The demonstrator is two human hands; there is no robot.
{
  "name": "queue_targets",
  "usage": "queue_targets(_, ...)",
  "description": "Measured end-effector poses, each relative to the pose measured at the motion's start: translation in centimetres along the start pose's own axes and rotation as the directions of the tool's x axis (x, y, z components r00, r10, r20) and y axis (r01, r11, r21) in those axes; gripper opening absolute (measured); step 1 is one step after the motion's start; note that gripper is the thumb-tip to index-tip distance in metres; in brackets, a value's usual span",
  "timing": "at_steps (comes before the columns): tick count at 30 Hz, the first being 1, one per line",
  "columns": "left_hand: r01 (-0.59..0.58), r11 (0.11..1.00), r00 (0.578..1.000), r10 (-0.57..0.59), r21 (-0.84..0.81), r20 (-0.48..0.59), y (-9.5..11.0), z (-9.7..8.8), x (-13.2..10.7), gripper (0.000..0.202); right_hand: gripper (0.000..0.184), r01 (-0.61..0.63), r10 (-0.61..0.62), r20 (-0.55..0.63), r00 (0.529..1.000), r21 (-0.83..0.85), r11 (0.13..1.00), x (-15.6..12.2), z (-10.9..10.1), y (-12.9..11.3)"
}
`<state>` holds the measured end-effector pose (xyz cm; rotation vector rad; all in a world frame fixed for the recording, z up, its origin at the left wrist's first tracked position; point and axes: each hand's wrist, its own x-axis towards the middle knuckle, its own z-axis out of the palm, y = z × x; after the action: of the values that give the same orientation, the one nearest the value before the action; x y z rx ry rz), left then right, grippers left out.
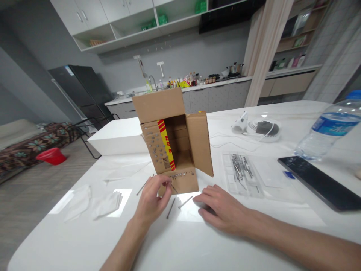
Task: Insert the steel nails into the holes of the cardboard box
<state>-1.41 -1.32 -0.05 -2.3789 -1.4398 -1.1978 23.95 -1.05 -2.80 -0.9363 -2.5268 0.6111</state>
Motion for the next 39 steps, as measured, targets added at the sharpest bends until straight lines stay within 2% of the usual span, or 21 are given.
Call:
queue_targets(15, -0.157, 0.987, 0.980, 0.158, -0.018, 0.121, -0.11, 0.42, 0.06, 0.010, 0.017, 0.003, -0.003, -0.003, 1.000, 0.002, 1.000, 0.00, 0.06, 0.00)
queue_targets(26, -0.155, 0.983, 0.979, 0.167, -0.101, 0.117, 0.21, 0.43, 0.13, 0.007, 0.015, -0.001, 0.001, 0.003, 1.000, 0.000, 1.000, -0.02, 0.00, 0.01)
queue_targets(34, -0.081, 0.992, 0.946, 0.107, -0.095, 0.305, -0.08, 0.46, -0.19, 0.011, 0.019, -0.008, 0.008, -0.005, 1.000, 0.013, 1.000, -0.02, 0.03, -0.04)
queue_targets(39, -0.122, 0.991, 0.918, 0.136, -0.059, 0.371, 0.15, 0.44, -0.03, 0.010, 0.018, 0.001, 0.000, -0.013, 1.000, 0.013, 1.000, -0.03, 0.09, 0.10)
